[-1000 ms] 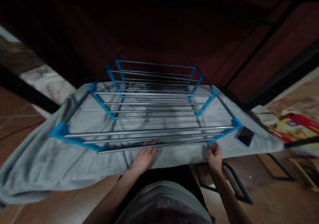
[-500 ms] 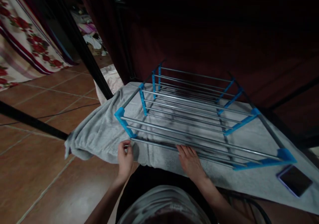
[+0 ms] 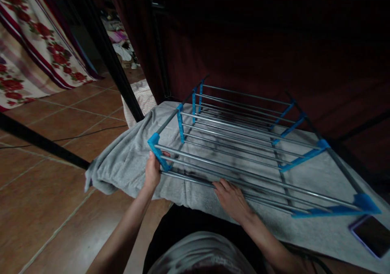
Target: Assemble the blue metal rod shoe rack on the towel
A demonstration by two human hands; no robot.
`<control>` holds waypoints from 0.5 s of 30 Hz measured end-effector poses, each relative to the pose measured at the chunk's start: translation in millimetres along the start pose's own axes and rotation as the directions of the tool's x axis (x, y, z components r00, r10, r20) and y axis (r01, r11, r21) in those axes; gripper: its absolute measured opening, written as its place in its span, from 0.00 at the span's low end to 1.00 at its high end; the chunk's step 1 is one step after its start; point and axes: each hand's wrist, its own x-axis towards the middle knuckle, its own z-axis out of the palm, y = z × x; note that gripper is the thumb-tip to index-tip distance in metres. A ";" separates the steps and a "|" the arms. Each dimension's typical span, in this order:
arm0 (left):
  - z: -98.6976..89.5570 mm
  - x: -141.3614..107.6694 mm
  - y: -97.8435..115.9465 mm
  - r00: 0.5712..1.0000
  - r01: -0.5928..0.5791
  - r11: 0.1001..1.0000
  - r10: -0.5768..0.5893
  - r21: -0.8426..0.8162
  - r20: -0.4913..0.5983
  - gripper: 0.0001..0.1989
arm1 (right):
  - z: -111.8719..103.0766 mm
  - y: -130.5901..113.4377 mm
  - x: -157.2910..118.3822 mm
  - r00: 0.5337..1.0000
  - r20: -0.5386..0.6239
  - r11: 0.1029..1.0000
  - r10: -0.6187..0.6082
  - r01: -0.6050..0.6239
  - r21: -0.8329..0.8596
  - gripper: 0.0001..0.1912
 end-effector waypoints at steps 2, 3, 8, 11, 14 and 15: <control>3.6 2.1 1.5 0.999 0.021 0.996 -0.018 -0.081 0.029 0.31 | -1.1 -1.3 2.3 1.000 0.003 1.000 0.017 -0.017 0.023 0.16; 5.0 2.5 1.9 0.999 0.031 0.993 -0.027 -0.110 0.041 0.31 | -1.6 -2.5 4.8 1.000 0.014 0.999 0.018 -0.019 0.037 0.16; 7.0 3.6 2.7 0.996 0.078 0.973 -0.068 -0.216 0.056 0.29 | -6.6 -18.7 29.0 0.994 0.111 0.992 -0.025 0.012 0.122 0.16; 4.5 5.3 3.4 0.993 0.102 0.979 -0.088 -0.176 0.083 0.30 | -10.1 -35.5 49.4 0.983 0.168 0.984 -0.068 0.038 0.173 0.17; 1.2 8.0 5.1 0.988 0.145 0.982 -0.138 -0.120 0.068 0.32 | -11.9 -51.3 69.4 0.973 0.194 0.967 -0.121 0.071 0.246 0.18; 0.2 9.0 5.9 0.987 0.160 0.981 -0.155 -0.110 0.051 0.32 | -11.9 -55.4 75.5 0.972 0.194 0.959 -0.133 0.077 0.272 0.18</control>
